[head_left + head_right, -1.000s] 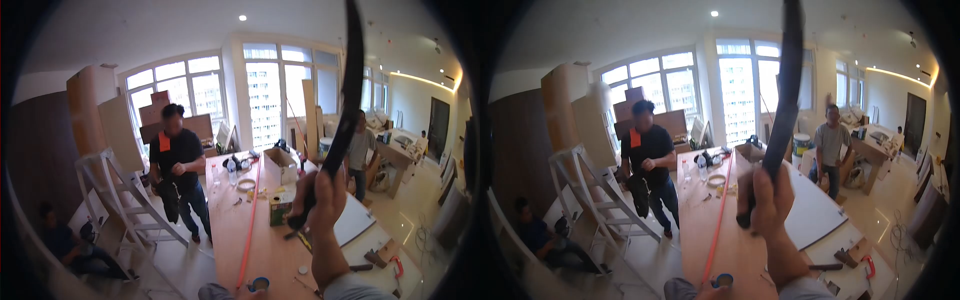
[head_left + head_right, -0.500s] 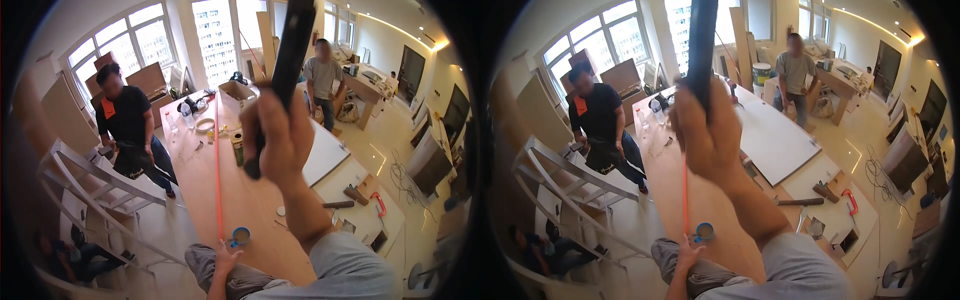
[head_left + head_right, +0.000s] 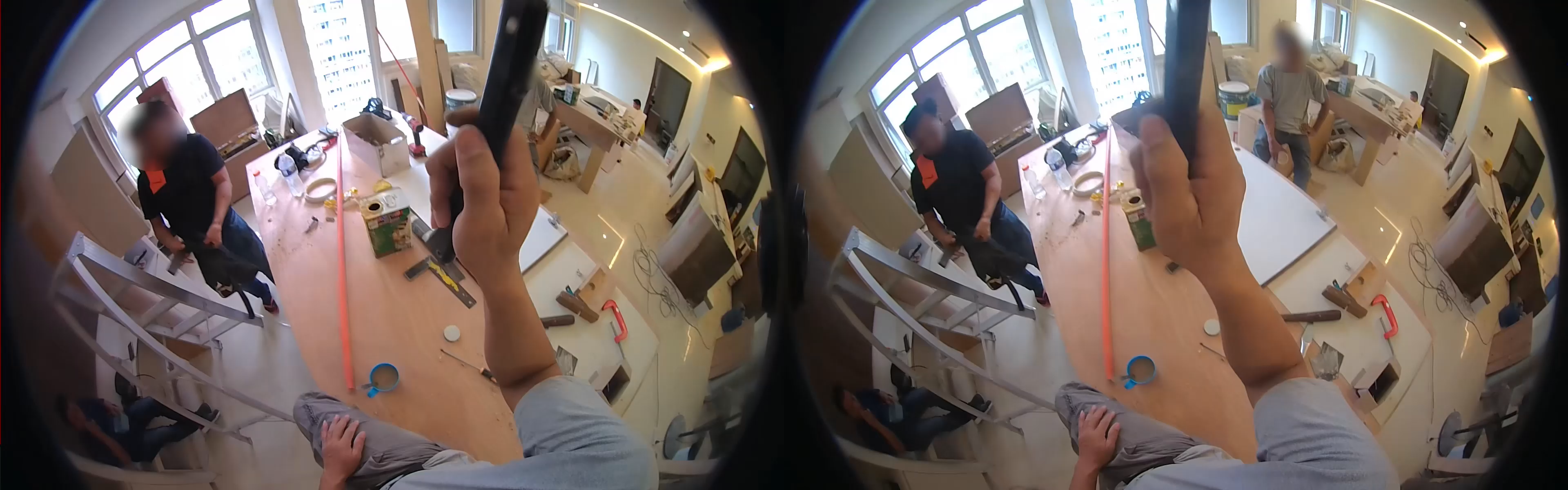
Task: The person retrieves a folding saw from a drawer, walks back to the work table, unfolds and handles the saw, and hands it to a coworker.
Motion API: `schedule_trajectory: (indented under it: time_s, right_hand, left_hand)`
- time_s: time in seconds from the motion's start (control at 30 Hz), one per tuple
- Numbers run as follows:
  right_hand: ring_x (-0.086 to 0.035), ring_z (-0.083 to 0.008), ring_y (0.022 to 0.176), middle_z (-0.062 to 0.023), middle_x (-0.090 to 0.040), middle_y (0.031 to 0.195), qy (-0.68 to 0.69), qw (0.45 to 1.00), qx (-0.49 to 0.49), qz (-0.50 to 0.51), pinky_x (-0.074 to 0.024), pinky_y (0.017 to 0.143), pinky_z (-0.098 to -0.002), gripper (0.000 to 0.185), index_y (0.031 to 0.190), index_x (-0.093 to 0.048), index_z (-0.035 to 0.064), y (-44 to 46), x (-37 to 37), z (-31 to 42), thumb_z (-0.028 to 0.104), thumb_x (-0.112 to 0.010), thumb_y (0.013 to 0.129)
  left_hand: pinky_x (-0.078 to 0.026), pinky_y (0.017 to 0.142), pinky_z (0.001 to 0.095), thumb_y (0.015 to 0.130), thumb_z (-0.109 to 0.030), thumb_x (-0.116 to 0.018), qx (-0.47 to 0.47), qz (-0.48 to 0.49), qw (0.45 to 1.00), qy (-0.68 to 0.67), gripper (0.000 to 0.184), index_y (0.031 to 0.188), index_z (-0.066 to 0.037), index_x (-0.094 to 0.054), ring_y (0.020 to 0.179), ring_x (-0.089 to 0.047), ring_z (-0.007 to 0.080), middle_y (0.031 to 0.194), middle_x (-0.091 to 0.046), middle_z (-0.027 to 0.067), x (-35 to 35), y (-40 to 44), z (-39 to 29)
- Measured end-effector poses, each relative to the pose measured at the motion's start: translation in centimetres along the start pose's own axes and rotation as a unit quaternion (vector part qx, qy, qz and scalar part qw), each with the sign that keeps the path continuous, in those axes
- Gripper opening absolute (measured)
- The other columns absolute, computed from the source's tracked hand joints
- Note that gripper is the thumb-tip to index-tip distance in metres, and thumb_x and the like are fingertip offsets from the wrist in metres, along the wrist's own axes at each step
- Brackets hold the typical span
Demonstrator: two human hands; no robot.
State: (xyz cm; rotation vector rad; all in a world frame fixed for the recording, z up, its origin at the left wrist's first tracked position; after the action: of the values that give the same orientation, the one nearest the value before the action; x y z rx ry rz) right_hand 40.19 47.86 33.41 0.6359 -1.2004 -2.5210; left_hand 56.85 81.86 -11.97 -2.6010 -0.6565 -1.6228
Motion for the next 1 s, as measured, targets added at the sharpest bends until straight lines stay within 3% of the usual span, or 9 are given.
schedule_trajectory:
  time_s: [0.17, 0.23, 0.37, 0.43, 0.5, 0.6, 0.63, 0.77, 1.0]
  right_hand:
    - [-0.047, -0.0061, 0.045, -0.0032, -0.057, 0.067, -0.101, 0.982, -0.156, 0.035, -0.0348, 0.04, -0.0232, 0.026, 0.117, -0.056, 0.0, -8.2, 2.8, -9.0, 0.025, -0.053, 0.113]
    - [-0.053, -0.0055, 0.055, -0.0022, -0.06, 0.07, -0.084, 0.97, -0.226, 0.036, -0.0404, 0.049, -0.0241, 0.019, 0.112, -0.059, 0.0002, -9.2, 3.6, -9.4, 0.019, -0.055, 0.111]
    - [-0.049, -0.0042, 0.052, -0.0004, -0.058, 0.07, -0.001, 0.998, -0.06, -0.023, -0.037, 0.047, -0.0223, 0.017, 0.107, -0.057, 0.0022, -4.7, 3.3, -4.1, 0.018, -0.053, 0.112]
    - [-0.048, -0.0064, 0.047, -0.0057, -0.059, 0.071, -0.04, 0.999, -0.003, 0.0, -0.0375, 0.044, -0.0221, 0.024, 0.117, -0.055, -0.0011, -4.6, 4.1, -4.8, 0.022, -0.051, 0.114]
    - [-0.048, -0.0043, 0.051, 0.0012, -0.056, 0.069, -0.077, 0.981, -0.176, 0.001, -0.0363, 0.045, -0.0225, 0.019, 0.107, -0.057, 0.0021, -6.5, 4.4, -7.6, 0.02, -0.054, 0.112]
    - [-0.049, -0.0045, 0.051, 0.002, -0.056, 0.069, -0.079, 0.959, -0.268, -0.047, -0.0388, 0.045, -0.0238, 0.017, 0.108, -0.06, 0.0036, -10.6, 5.4, -10.2, 0.02, -0.057, 0.111]
    - [-0.05, -0.0049, 0.052, 0.003, -0.055, 0.069, -0.085, 0.975, -0.201, -0.05, -0.0399, 0.045, -0.0244, 0.017, 0.108, -0.061, 0.0056, -11.7, 6.5, -11.3, 0.022, -0.058, 0.111]
    - [-0.047, -0.0066, 0.047, 0.0001, -0.054, 0.068, -0.061, 0.966, -0.234, -0.093, -0.0366, 0.041, -0.024, 0.021, 0.108, -0.058, 0.0072, -12.8, 6.8, -10.9, 0.027, -0.051, 0.113]
    - [-0.046, -0.0084, 0.045, -0.0024, -0.054, 0.069, -0.086, 0.97, -0.222, -0.056, -0.0379, 0.041, -0.0245, 0.024, 0.105, -0.055, 0.0045, -13.4, 4.3, -10.5, 0.026, -0.05, 0.114]
  left_hand:
    - [-0.031, 0.123, 0.06, 0.1, -0.033, -0.068, 0.028, -0.017, 0.999, 0.034, 0.037, 0.129, -0.012, -0.075, 0.14, -0.054, 0.0409, 0.144, -0.064, 0.0156, 1.0, -1.2, 1.5]
    - [-0.03, 0.123, 0.0596, 0.1, -0.032, -0.067, 0.027, -0.026, 0.999, 0.026, 0.036, 0.129, -0.012, -0.075, 0.141, -0.053, 0.0407, 0.146, -0.063, 0.0158, 1.0, 0.3, 1.7]
    - [-0.029, 0.124, 0.058, 0.101, -0.03, -0.064, 0.053, -0.015, 0.998, 0.0, 0.035, 0.13, -0.013, -0.075, 0.144, -0.05, 0.0401, 0.149, -0.061, 0.0162, 1.8, -1.7, 1.9]
    - [-0.029, 0.124, 0.0568, 0.101, -0.03, -0.064, 0.044, -0.025, 0.999, 0.005, 0.035, 0.13, -0.013, -0.076, 0.145, -0.049, 0.0393, 0.15, -0.061, 0.0158, 1.8, -1.2, 2.1]
    - [-0.03, 0.124, 0.0563, 0.101, -0.03, -0.065, 0.051, -0.027, 0.998, 0.001, 0.034, 0.129, -0.013, -0.076, 0.144, -0.051, 0.0395, 0.149, -0.062, 0.0155, 1.9, -0.8, 2.0]
    - [-0.03, 0.123, 0.057, 0.1, -0.03, -0.066, 0.054, -0.048, 0.997, -0.023, 0.034, 0.128, -0.015, -0.077, 0.142, -0.053, 0.0384, 0.149, -0.062, 0.0139, 1.4, -1.0, 2.8]
    - [-0.031, 0.123, 0.0568, 0.1, -0.03, -0.066, 0.039, -0.06, 0.997, -0.023, 0.033, 0.128, -0.016, -0.077, 0.142, -0.054, 0.0375, 0.148, -0.063, 0.0131, 1.4, -0.2, 2.3]
    - [-0.032, 0.124, 0.0548, 0.101, -0.031, -0.067, 0.106, -0.083, 0.991, 0.013, 0.032, 0.129, -0.019, -0.077, 0.143, -0.055, 0.0325, 0.148, -0.064, 0.01, 2.9, -1.2, 3.0]
    - [-0.034, 0.124, 0.0521, 0.102, -0.031, -0.067, 0.086, -0.081, 0.993, -0.028, 0.032, 0.13, -0.019, -0.077, 0.146, -0.052, 0.0303, 0.149, -0.064, 0.0092, 3.3, -0.4, 2.7]
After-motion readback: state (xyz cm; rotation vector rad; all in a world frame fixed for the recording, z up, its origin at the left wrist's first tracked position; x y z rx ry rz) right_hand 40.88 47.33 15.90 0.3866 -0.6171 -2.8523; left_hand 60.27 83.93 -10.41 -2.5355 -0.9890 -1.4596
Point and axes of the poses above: each hand's wrist, its own y-axis towards the middle knuckle, its own x-axis out of the back of the hand, z = x × y, the point moved 7 cm from there along y, towards the middle knuckle
